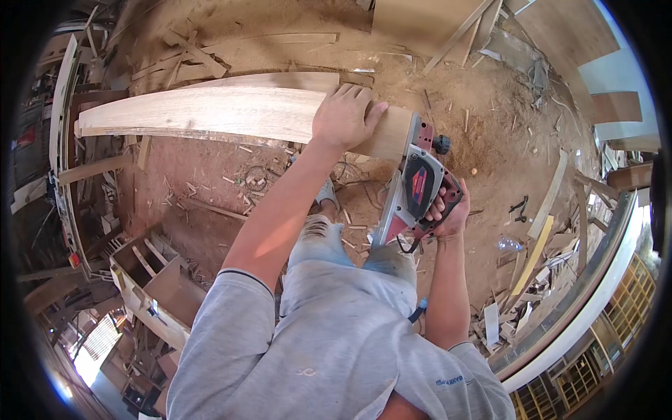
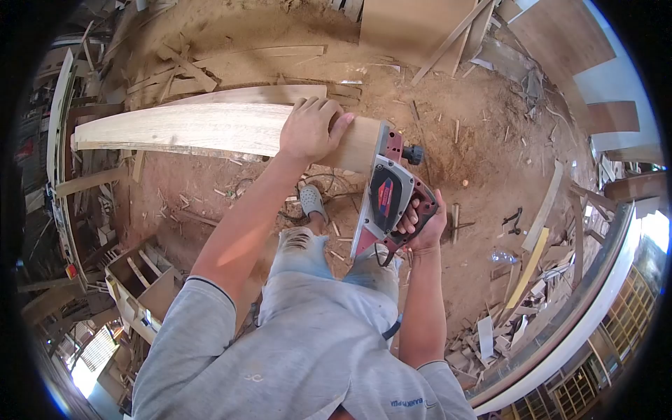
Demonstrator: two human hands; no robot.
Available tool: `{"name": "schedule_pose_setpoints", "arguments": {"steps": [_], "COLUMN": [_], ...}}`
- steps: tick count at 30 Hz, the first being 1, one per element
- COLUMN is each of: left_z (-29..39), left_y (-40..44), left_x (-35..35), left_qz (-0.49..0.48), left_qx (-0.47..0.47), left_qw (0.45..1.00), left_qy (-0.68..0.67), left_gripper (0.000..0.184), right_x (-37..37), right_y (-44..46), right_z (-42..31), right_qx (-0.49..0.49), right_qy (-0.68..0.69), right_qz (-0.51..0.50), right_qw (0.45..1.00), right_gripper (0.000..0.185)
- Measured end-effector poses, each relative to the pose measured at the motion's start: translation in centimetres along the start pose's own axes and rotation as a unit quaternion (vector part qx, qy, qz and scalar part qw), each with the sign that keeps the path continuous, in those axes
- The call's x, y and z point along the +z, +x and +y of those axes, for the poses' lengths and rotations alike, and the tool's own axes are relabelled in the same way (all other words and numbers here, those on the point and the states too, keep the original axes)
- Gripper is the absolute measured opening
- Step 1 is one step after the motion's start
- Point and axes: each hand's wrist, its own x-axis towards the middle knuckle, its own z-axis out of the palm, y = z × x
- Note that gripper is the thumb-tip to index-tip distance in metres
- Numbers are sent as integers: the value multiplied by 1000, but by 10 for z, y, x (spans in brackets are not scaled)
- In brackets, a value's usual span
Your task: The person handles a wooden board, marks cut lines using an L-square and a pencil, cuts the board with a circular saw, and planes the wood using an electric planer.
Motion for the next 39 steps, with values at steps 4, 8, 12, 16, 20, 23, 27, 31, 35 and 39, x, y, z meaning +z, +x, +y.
{"name": "schedule_pose_setpoints", "arguments": {"steps": [4,8,12,16,20,23,27,31,35,39], "left_z": [3,4,6,6,3,3,4,0,3,5], "left_y": [-1,-1,-1,-1,-2,-1,2,-1,-1,-2], "left_x": [-4,-4,-11,-10,-9,-8,-10,-6,-8,-10], "left_qz": [-19,-20,-89,-81,-91,-98,-102,-77,-79,-101], "left_qx": [-12,-10,-39,-36,-40,-39,-40,-28,-36,-39], "left_qw": [1000,1000,995,996,995,994,994,997,996,994], "left_qy": [-15,-8,-7,-2,4,-3,-3,-17,-22,-3], "left_gripper": [36,36,42,43,43,43,43,43,44,44], "right_x": [0,5,8,12,2,16,11,-15,-13,-7], "right_y": [5,8,18,28,51,53,28,-15,-32,-22], "right_z": [-3,-5,-10,-18,-34,-37,-32,-2,21,16], "right_qx": [2,-6,-10,-17,-4,-15,10,43,27,11], "right_qy": [-1,-12,-18,-31,-11,-19,-66,-12,20,15], "right_qz": [-7,-3,-6,1,-85,-16,16,27,38,17], "right_qw": [1000,1000,1000,999,996,1000,998,999,999,1000], "right_gripper": [61,61,59,58,64,60,64,69,65,63]}}
